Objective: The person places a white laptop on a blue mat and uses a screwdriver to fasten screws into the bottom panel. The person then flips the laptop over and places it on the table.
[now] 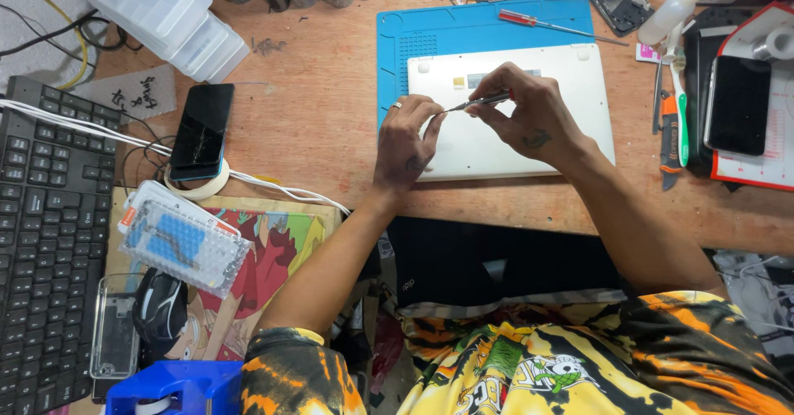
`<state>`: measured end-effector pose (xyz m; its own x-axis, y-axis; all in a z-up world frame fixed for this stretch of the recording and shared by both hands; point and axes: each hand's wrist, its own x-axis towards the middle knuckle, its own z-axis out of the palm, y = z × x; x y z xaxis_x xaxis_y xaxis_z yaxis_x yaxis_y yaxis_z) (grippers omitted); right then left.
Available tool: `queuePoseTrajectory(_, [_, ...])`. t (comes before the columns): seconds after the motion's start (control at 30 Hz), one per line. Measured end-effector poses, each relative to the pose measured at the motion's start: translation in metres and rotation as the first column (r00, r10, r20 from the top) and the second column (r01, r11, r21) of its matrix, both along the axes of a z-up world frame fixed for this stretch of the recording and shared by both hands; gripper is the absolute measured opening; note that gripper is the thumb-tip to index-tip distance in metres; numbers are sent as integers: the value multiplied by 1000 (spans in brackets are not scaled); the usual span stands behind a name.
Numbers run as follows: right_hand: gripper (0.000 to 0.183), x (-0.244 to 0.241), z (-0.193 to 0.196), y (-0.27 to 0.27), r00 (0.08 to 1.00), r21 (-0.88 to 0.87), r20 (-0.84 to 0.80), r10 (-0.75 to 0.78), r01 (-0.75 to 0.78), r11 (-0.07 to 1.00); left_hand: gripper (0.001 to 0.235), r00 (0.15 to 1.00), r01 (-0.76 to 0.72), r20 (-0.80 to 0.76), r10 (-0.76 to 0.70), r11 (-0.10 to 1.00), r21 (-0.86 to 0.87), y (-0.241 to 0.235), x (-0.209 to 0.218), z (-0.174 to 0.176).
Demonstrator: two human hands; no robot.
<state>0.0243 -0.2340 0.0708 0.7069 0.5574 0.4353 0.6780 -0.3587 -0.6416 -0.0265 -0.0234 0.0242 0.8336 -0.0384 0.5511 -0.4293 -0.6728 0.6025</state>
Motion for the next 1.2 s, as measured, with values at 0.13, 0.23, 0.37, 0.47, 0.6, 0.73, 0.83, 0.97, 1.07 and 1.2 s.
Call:
queuePoseTrajectory(0.13, [22, -17, 9, -10, 999, 2, 20, -39, 39, 999, 7, 999, 35, 8, -35, 999, 6, -9, -7, 5])
queuePoseTrajectory(0.23, [20, -24, 12, -25, 998, -15, 24, -63, 63, 998, 16, 996, 84, -15, -84, 996, 4, -13, -11, 5])
queuePoseTrajectory(0.37, [20, -28, 19, -60, 987, -173, 101, -123, 139, 975, 23, 998, 43, -57, -41, 999, 30, -12, -11, 4])
queuePoseTrajectory(0.47, [24, -34, 24, -88, 975, -323, 110, -191, 217, 921, 20, 998, -4, -68, 8, 998, 67, -7, -9, -1])
queuePoseTrajectory(0.6, [26, -46, 21, -113, 975, -392, 71, -212, 223, 893, 17, 996, -22, -81, 30, 996, 89, -7, -8, -7])
queuePoseTrajectory(0.73, [25, -52, 12, -124, 975, -435, 44, -218, 215, 874, 16, 997, -22, -72, 29, 995, 95, -7, -7, -8])
queuePoseTrajectory(0.83, [25, -50, 6, -128, 976, -466, 46, -213, 210, 859, 14, 997, -24, -72, 31, 995, 97, -7, -7, -8])
queuePoseTrajectory(0.97, [24, -52, 3, -130, 981, -450, 42, -189, 188, 873, 12, 997, -21, -70, 28, 995, 99, -8, -6, -9])
queuePoseTrajectory(1.07, [23, -53, 7, -125, 985, -440, 47, -166, 170, 882, 13, 997, -24, -66, 31, 994, 104, -8, -7, -10])
queuePoseTrajectory(1.2, [29, -54, 17, -110, 978, -544, 86, -191, 207, 813, 17, 988, -13, -154, 33, 992, 129, -8, -8, -11])
